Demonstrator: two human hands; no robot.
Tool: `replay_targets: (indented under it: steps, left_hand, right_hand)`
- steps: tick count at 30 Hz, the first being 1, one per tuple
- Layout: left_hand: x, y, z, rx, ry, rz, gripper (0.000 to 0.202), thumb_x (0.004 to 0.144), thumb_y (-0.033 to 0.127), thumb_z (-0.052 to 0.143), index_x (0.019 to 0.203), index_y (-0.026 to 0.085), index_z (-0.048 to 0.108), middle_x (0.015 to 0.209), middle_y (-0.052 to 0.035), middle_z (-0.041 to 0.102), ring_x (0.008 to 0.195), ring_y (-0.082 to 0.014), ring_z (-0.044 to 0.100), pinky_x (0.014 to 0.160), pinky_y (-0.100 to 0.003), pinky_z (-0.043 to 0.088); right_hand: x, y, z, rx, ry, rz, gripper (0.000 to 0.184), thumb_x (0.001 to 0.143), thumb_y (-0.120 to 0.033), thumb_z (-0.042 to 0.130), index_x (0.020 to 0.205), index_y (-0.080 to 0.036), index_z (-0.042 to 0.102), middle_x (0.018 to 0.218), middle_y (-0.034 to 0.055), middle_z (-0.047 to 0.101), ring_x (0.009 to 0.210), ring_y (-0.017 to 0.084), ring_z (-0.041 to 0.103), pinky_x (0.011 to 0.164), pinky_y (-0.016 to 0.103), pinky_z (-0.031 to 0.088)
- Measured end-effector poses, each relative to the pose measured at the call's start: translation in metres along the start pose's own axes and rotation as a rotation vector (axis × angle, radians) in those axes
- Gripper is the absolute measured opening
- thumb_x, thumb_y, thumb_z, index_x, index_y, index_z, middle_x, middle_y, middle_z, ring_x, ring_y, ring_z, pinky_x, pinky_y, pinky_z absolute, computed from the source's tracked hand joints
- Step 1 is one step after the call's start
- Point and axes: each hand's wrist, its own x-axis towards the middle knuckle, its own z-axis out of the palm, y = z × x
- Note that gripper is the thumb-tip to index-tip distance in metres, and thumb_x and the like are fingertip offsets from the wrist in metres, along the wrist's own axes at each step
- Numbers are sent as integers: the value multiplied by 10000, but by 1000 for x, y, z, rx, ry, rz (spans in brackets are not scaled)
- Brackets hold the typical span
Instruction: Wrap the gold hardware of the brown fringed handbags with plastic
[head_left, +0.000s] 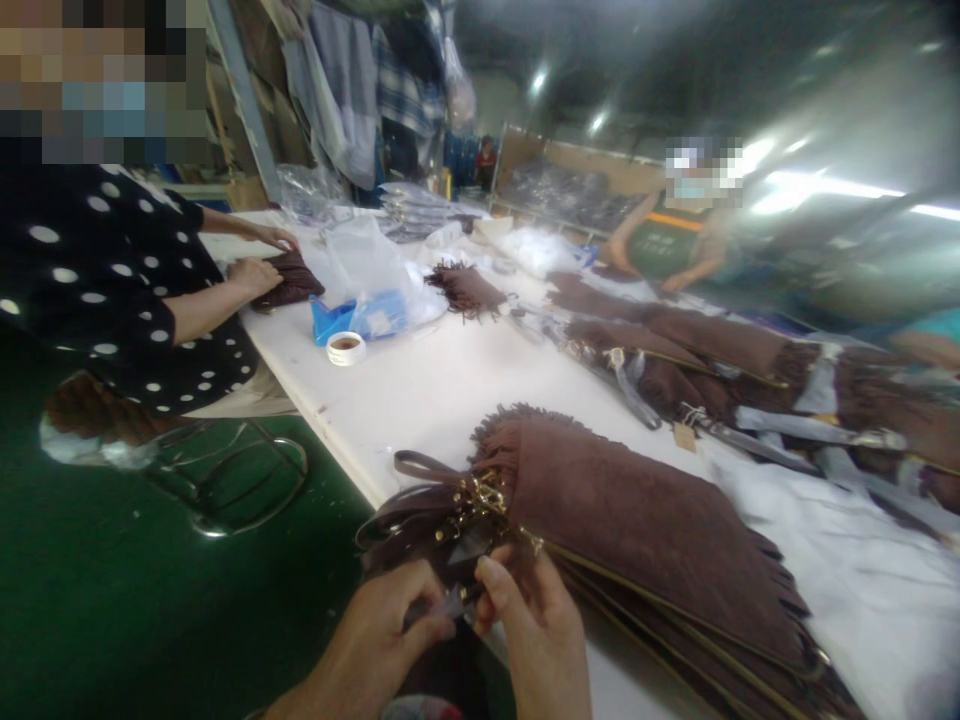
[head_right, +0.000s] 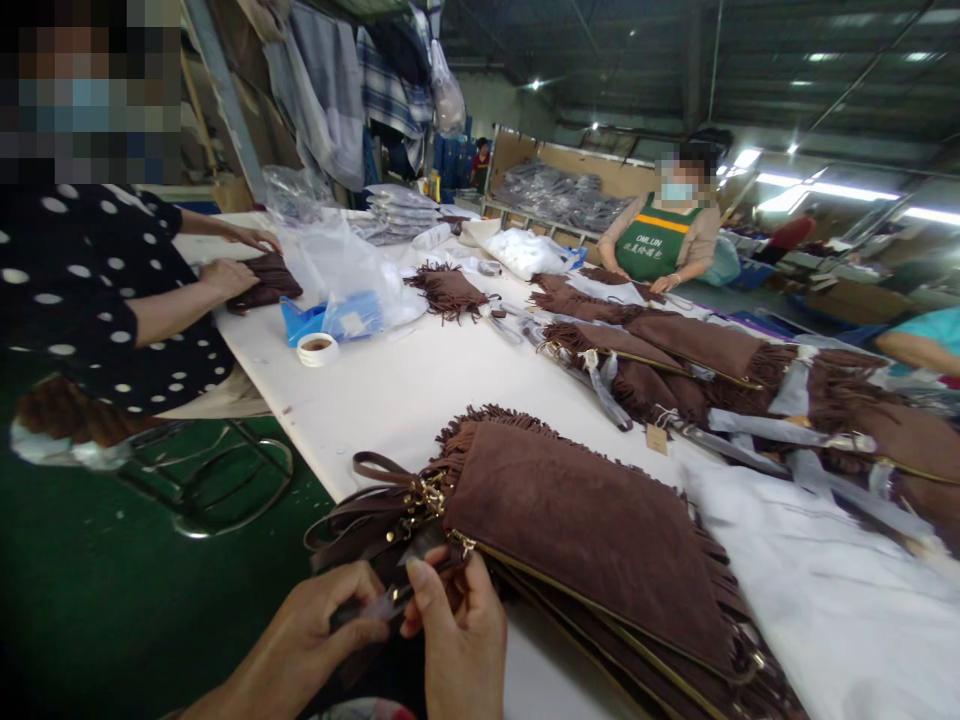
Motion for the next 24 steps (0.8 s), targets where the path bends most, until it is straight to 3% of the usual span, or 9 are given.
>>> replay_targets:
  steps: [12,20,24]
  left_hand:
    - [0,-7,5,89,16,169,217,900,363,614,759,198,620,780,10,639,746,-155,596,681,-234,387]
    - [0,-4,6,43,16,147,181,881,327,648,756,200,614,778,23,651,748,-149,611,693,-227,397]
    - [0,1,7,-30,33,118,219,887,368,635,749,198,625,767,26,655,728,-143,601,676,-225,398]
  right_hand:
    - [1,3,-4,-39,25,-5,336,773,-480,725,870,-182,606,582,-52,573,513,108,515,493,210,445]
    - [-2,-2,-3,-39,25,-5,326,768,-474,719,853,-179,609,582,-49,558,513,113,505,483,215,444]
    - [-1,0,-3,-46,29,26,337,735,-469,746,831,-174,614,582,-48,548,504,100,471,441,186,380]
